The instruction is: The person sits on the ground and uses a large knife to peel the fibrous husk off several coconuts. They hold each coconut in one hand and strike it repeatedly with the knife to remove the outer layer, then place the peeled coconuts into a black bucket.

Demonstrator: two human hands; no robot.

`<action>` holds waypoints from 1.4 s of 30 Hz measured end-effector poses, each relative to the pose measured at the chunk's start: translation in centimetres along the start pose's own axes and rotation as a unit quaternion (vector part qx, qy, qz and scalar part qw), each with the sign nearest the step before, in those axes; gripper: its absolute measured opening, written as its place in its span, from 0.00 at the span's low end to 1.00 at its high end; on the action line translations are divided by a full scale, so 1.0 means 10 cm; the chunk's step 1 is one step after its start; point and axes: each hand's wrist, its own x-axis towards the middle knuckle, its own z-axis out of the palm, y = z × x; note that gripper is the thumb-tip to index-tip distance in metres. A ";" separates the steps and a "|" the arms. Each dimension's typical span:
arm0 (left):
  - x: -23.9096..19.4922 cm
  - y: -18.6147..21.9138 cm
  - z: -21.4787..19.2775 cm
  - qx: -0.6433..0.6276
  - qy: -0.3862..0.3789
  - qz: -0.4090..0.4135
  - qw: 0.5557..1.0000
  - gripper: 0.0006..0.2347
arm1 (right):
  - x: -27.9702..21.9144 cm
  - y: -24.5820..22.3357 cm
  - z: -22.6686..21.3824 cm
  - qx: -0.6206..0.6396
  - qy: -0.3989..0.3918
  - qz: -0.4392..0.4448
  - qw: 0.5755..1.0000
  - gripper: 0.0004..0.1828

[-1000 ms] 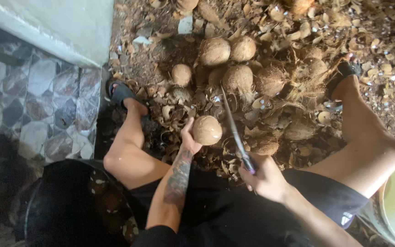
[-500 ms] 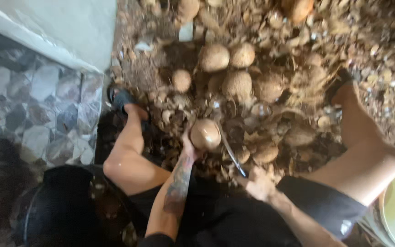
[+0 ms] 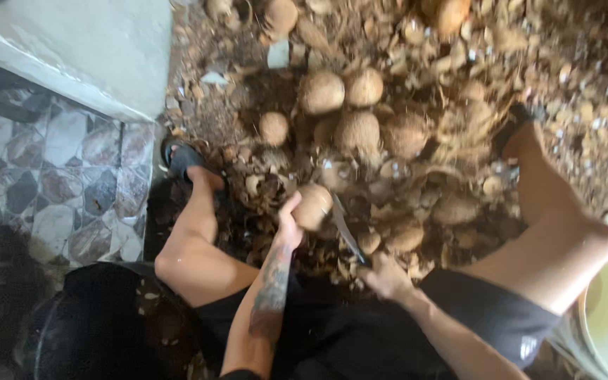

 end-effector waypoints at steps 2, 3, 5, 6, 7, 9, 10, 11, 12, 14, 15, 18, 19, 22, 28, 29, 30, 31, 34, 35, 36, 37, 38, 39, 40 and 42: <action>0.10 -0.11 -0.20 -0.027 -0.026 0.001 0.999 0.27 | -0.15 0.06 0.03 0.048 0.044 0.065 0.996 0.23; 0.03 -0.02 -0.14 -0.024 -0.023 0.001 0.999 0.27 | -0.19 -0.06 -0.01 0.052 0.041 0.066 0.996 0.23; -0.15 0.01 -0.02 -0.028 -0.161 -0.025 0.986 0.30 | -0.36 -0.23 -0.12 0.025 0.131 -0.083 0.988 0.13; -0.07 -0.04 -0.08 -0.031 -0.162 -0.024 0.986 0.30 | -0.42 -0.35 -0.18 0.022 0.131 -0.084 0.988 0.13; 0.00 -0.09 -0.14 -0.031 -0.144 -0.046 0.988 0.25 | -0.49 -0.47 -0.24 0.070 0.137 -0.206 0.966 0.09; 0.05 -0.27 -0.31 -0.033 -0.117 -0.074 0.990 0.19 | -0.79 -0.73 -0.35 0.121 0.137 -0.314 0.932 0.07; 0.14 -0.26 -0.31 -0.076 -0.123 -0.114 0.983 0.23 | -0.92 -0.93 -0.44 0.136 0.119 -0.366 0.913 0.06; 0.24 -0.25 -0.31 -0.118 -0.129 -0.154 0.973 0.27 | -1.06 -1.11 -0.54 0.149 0.102 -0.416 0.891 0.06; 0.26 -0.17 -0.32 -0.113 -0.126 -0.158 0.973 0.27 | -1.15 -1.13 -0.54 0.155 0.105 -0.413 0.891 0.06; 0.32 -0.02 -0.35 -0.130 -0.161 -0.148 0.967 0.30 | -1.29 -1.18 -0.57 0.190 0.121 -0.518 0.825 0.07; 0.26 -0.06 -0.35 -0.133 -0.159 -0.147 0.967 0.30 | -1.34 -1.13 -0.46 0.190 0.118 -0.517 0.827 0.07; 0.21 -0.10 -0.30 -0.078 -0.027 -0.107 0.991 0.26 | -1.17 -0.86 -0.28 0.154 0.235 -0.563 0.777 0.05; 0.21 -0.13 -0.36 -0.061 -0.017 -0.084 0.994 0.27 | -0.98 -0.66 -0.24 0.112 0.210 -0.504 0.830 0.05; 0.27 -0.10 -0.29 -0.041 -0.013 -0.068 0.997 0.27 | -0.33 -0.22 -0.01 0.003 0.146 -0.340 0.929 0.09; 0.05 -0.01 -0.24 -0.043 -0.032 -0.039 0.998 0.25 | -0.04 -0.12 0.13 0.082 0.055 0.022 0.995 0.18; 0.01 -0.06 -0.25 -0.064 -0.046 -0.024 0.997 0.26 | -0.16 -0.24 0.05 0.084 0.074 -0.042 0.993 0.14; 0.03 -0.07 -0.27 -0.070 -0.038 -0.029 0.996 0.26 | -0.32 -0.35 0.00 0.081 0.068 -0.034 0.994 0.14; 0.04 -0.09 -0.30 -0.049 -0.045 -0.048 0.997 0.25 | -0.48 -0.47 -0.06 0.077 0.090 -0.125 0.985 0.10; 0.00 -0.03 -0.17 0.044 -0.046 -0.079 0.995 0.21 | -0.74 -0.72 -0.21 0.058 0.132 -0.344 0.928 0.03; -0.07 -0.03 -0.14 0.120 -0.032 -0.103 0.987 0.21 | -0.83 -0.76 -0.22 0.051 0.149 -0.456 0.876 0.04; -0.12 -0.02 -0.08 0.122 -0.035 -0.101 0.987 0.21 | -0.89 -0.87 -0.23 0.050 0.152 -0.458 0.875 0.04; -0.17 0.00 -0.03 0.093 -0.043 -0.087 0.991 0.22 | -0.94 -0.97 -0.23 0.061 0.177 -0.540 0.821 0.09; -0.24 -0.01 -0.01 0.067 -0.050 -0.077 0.994 0.23 | -1.02 -1.06 -0.20 0.073 0.202 -0.613 0.761 0.14; -0.13 0.00 0.00 0.070 -0.051 -0.080 0.993 0.23 | -0.75 -0.80 -0.13 0.074 0.205 -0.611 0.761 0.14; -0.03 0.00 -0.01 0.025 -0.033 -0.083 0.996 0.27 | -0.49 -0.53 -0.04 0.027 0.194 -0.483 0.854 0.05; 0.09 -0.03 -0.07 -0.019 -0.016 -0.083 0.996 0.33 | -0.14 -0.05 0.10 -0.021 0.177 -0.344 0.922 0.08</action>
